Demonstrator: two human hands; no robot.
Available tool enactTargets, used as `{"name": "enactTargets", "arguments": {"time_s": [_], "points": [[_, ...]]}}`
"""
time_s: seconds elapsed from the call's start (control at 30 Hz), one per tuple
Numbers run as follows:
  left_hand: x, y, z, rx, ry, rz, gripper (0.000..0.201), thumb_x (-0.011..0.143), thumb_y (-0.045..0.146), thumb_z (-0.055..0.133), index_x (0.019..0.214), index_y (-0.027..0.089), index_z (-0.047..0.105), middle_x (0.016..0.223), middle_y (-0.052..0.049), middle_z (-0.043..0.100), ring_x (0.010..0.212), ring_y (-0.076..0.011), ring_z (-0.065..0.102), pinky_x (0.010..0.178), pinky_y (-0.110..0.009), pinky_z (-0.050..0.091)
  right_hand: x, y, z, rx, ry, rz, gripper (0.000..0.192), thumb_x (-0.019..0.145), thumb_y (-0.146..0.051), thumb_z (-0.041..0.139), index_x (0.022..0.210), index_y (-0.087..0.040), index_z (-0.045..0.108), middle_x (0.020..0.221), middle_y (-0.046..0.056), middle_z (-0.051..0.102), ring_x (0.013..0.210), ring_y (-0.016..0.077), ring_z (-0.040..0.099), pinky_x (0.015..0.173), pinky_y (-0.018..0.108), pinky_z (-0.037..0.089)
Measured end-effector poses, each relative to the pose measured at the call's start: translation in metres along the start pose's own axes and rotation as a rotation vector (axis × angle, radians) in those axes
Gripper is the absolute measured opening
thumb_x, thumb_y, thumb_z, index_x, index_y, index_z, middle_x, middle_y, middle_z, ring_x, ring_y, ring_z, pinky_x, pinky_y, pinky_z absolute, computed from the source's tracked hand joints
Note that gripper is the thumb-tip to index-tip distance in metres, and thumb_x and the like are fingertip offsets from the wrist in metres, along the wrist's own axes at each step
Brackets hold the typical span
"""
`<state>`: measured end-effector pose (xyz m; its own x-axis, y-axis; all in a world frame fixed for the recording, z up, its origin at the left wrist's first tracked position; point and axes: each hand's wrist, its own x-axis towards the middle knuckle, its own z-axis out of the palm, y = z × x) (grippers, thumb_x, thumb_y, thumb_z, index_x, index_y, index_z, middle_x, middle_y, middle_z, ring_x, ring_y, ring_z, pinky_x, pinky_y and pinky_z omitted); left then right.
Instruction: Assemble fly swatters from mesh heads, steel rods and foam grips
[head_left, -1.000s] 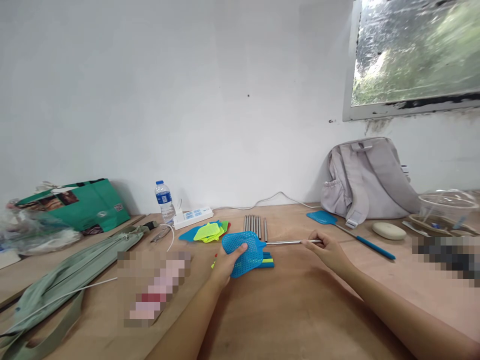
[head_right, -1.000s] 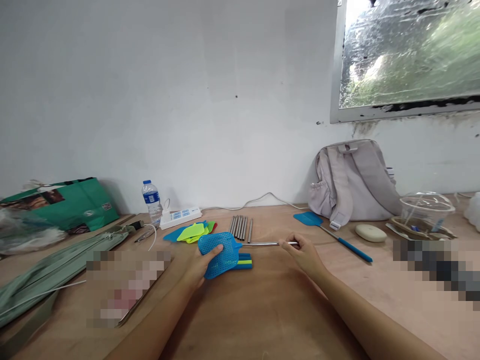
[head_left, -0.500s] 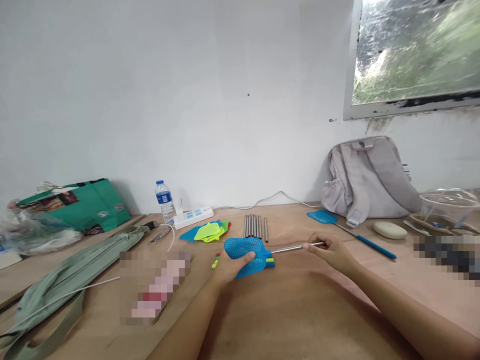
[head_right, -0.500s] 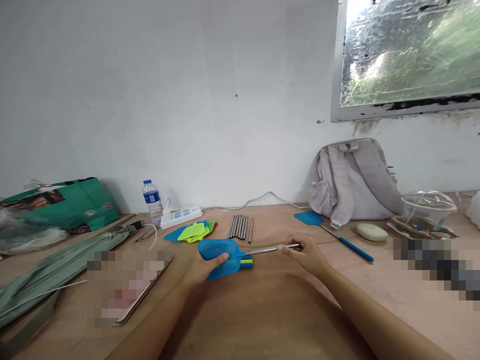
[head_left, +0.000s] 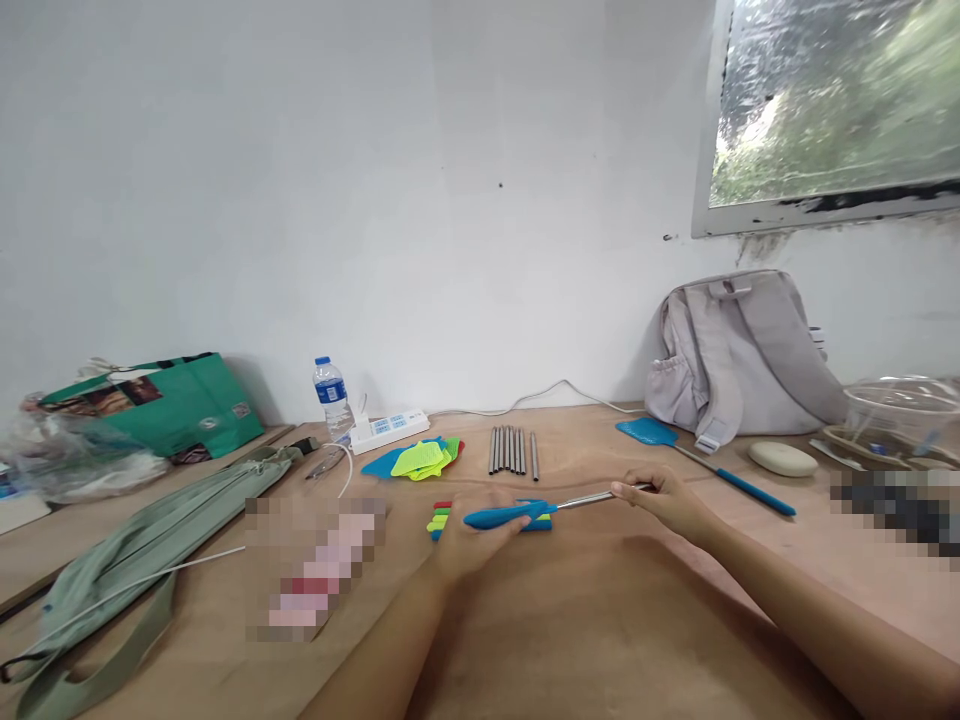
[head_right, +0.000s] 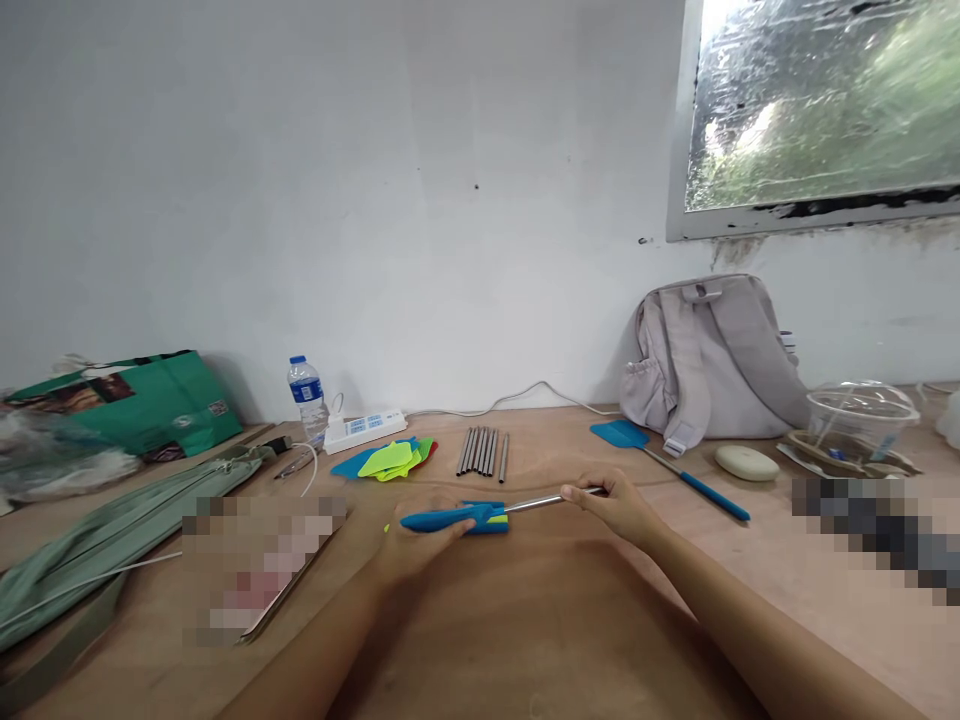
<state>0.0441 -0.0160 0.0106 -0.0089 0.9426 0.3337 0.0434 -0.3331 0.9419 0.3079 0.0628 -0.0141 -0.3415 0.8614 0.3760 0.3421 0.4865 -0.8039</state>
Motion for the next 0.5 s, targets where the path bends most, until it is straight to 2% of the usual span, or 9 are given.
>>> {"name": "enactTargets", "arguments": {"time_s": [0.13, 0.3, 0.37, 0.5], "points": [[0.002, 0.002, -0.003, 0.064, -0.012, 0.045, 0.013, 0.052, 0.011, 0.072, 0.058, 0.022, 0.069, 0.072, -0.005, 0.067, 0.078, -0.0218, 0.062, 0.082, -0.03, 0.045, -0.001, -0.004, 0.005, -0.005, 0.009, 0.018, 0.041, 0.067, -0.051, 0.055, 0.046, -0.018, 0.042, 0.047, -0.004, 0.032, 0.047, 0.0083, 0.028, 0.046, 0.023, 0.022], [0.001, 0.013, -0.003, 0.042, -0.004, -0.009, 0.014, 0.054, 0.016, 0.071, 0.066, 0.022, 0.069, 0.076, -0.005, 0.068, 0.08, -0.0233, 0.062, 0.078, -0.032, 0.048, -0.002, -0.009, 0.012, 0.01, 0.044, 0.013, 0.043, 0.067, -0.052, 0.055, 0.045, -0.018, 0.041, 0.047, -0.004, 0.029, 0.047, 0.0081, 0.027, 0.045, 0.023, 0.023], [0.003, 0.014, -0.004, 0.036, 0.042, -0.052, 0.018, 0.052, 0.016, 0.073, 0.07, 0.02, 0.07, 0.078, -0.007, 0.068, 0.08, -0.0232, 0.062, 0.076, -0.031, 0.048, -0.003, -0.01, 0.014, 0.019, 0.054, 0.02, 0.043, 0.066, -0.053, 0.055, 0.045, -0.018, 0.042, 0.047, -0.004, 0.03, 0.047, 0.0081, 0.028, 0.044, 0.022, 0.024], [0.006, 0.005, -0.007, 0.177, 0.177, -0.176, 0.02, 0.048, 0.021, 0.076, 0.066, 0.02, 0.068, 0.075, -0.007, 0.068, 0.073, -0.0245, 0.063, 0.07, -0.036, 0.05, -0.004, -0.011, 0.015, 0.023, 0.056, 0.012, 0.042, 0.065, -0.054, 0.056, 0.047, -0.018, 0.045, 0.049, -0.003, 0.033, 0.048, 0.0085, 0.03, 0.045, 0.022, 0.026]]}}
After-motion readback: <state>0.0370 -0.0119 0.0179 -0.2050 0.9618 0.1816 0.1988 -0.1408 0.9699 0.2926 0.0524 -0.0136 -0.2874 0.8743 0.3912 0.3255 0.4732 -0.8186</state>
